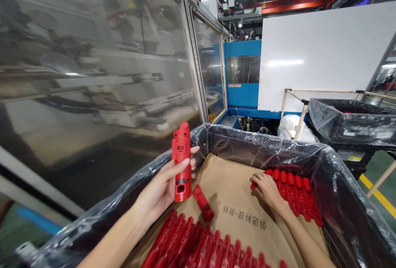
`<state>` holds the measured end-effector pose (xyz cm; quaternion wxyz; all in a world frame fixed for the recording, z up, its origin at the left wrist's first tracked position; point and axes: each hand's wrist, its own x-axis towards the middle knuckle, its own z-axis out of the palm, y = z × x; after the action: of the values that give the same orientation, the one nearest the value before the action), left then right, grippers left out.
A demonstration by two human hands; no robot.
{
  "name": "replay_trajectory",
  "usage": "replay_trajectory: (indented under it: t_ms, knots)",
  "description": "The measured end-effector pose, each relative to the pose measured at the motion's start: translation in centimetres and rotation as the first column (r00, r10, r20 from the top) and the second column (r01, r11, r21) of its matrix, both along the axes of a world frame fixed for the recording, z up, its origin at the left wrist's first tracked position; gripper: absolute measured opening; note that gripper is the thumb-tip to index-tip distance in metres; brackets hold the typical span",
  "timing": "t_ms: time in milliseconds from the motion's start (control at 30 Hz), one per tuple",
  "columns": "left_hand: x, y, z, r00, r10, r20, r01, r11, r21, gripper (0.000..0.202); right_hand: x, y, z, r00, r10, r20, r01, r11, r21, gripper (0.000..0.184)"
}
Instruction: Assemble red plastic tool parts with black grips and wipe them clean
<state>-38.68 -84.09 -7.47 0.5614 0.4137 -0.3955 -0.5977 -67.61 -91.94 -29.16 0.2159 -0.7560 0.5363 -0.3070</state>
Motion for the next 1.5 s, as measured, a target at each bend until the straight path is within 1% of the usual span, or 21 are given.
replay_trajectory:
  t_ms: [33,100,167,233,367,500,633,733,933,1000,1067,1100,1133,1167,1200,1233,1300,1367,1400,1467,1500]
  knots:
    - [0.0,0.1,-0.1,1.000,-0.004,0.029,0.004,1.000,0.006,0.071,0.2,-0.3,0.9,0.993,-0.003,0.116,0.006,1.000,-0.026,0.034]
    - [0.0,0.1,-0.3,0.994,-0.030,0.104,0.027,0.999,0.038,0.070,0.7,-0.9,3.0,0.936,0.019,0.352,0.002,0.998,-0.058,0.041]
    - [0.0,0.1,-0.7,0.983,-0.074,0.166,0.063,0.995,0.072,0.067,1.5,-1.2,5.4,0.831,0.088,0.549,-0.057,0.996,-0.072,0.044]
    - [0.1,0.0,-1.3,0.970,-0.106,0.220,0.092,0.993,0.075,0.060,2.5,-1.0,7.8,0.709,0.169,0.685,-0.147,0.985,-0.090,0.045]
    - [0.4,-0.4,-2.3,0.930,-0.167,0.327,0.160,0.986,0.048,0.055,4.6,0.6,12.0,0.507,0.277,0.816,-0.295,0.946,-0.138,0.044]
    - [0.4,-0.4,-2.6,0.912,-0.235,0.337,0.222,0.972,0.078,0.056,6.0,2.3,14.6,0.403,0.342,0.849,-0.394,0.902,-0.176,0.040]
    - [-0.1,-0.1,-2.4,0.905,-0.286,0.315,0.259,0.958,0.126,0.062,6.4,3.3,15.9,0.355,0.368,0.860,-0.448,0.874,-0.189,0.036]
    - [-0.3,0.0,-2.6,0.901,-0.305,0.307,0.277,0.952,0.132,0.057,6.5,3.5,16.3,0.354,0.367,0.860,-0.459,0.870,-0.182,0.034]
    - [-0.4,0.1,-3.4,0.853,-0.457,0.252,0.437,0.890,0.134,0.042,8.1,4.0,16.8,0.414,0.350,0.840,-0.420,0.892,-0.164,0.034]
    - [-0.4,0.2,-3.5,0.856,-0.470,0.217,0.448,0.882,0.143,0.047,8.5,4.3,17.2,0.446,0.377,0.811,-0.431,0.885,-0.174,0.035]
    - [-0.3,0.2,-3.6,0.866,-0.466,0.181,0.439,0.882,0.169,0.053,8.0,4.2,17.5,0.522,0.438,0.732,-0.449,0.871,-0.201,0.040]
    - [-0.3,0.2,-3.6,0.873,-0.458,0.168,0.430,0.885,0.181,0.052,7.2,3.8,17.4,0.616,0.454,0.644,-0.437,0.877,-0.201,0.044]
    - [-0.3,0.2,-3.6,0.879,-0.450,0.159,0.421,0.887,0.188,0.050,6.2,3.3,17.1,0.738,0.435,0.516,-0.402,0.897,-0.181,0.048]
    - [-0.3,0.1,-3.5,0.889,-0.432,0.149,0.405,0.896,0.184,0.048,4.9,2.7,16.5,0.855,0.371,0.362,-0.342,0.928,-0.146,0.049]
    - [-0.3,0.0,-3.3,0.907,-0.402,0.125,0.380,0.909,0.171,0.047,3.5,2.0,15.5,0.941,0.276,0.195,-0.261,0.960,-0.101,0.048]
    - [-0.3,-0.2,-3.0,0.928,-0.362,0.087,0.347,0.925,0.154,0.047,2.0,1.4,14.1,0.985,0.171,0.033,-0.169,0.984,-0.053,0.046]
    - [-0.3,-0.4,-2.2,0.967,-0.255,-0.022,0.256,0.957,0.135,0.044,-0.6,0.6,10.3,0.985,0.043,-0.169,-0.032,0.997,0.066,0.036]
    - [-0.2,-0.6,-1.4,0.985,-0.124,-0.122,0.141,0.980,0.140,0.033,-2.3,0.5,6.0,0.952,-0.011,-0.306,0.073,0.979,0.189,0.025]
    - [-0.1,-0.7,-1.0,0.986,-0.061,-0.155,0.084,0.986,0.145,0.027,-2.7,0.6,4.0,0.932,-0.036,-0.359,0.123,0.967,0.221,0.022]
    - [0.0,-0.8,-0.5,0.978,0.055,-0.200,-0.027,0.989,0.143,0.022,-2.9,1.1,0.6,0.907,-0.089,-0.412,0.194,0.956,0.221,0.022]
    - [0.1,-0.8,-0.4,0.971,0.102,-0.217,-0.073,0.988,0.138,0.021,-2.9,1.2,-0.5,0.905,-0.113,-0.410,0.208,0.958,0.196,0.022]
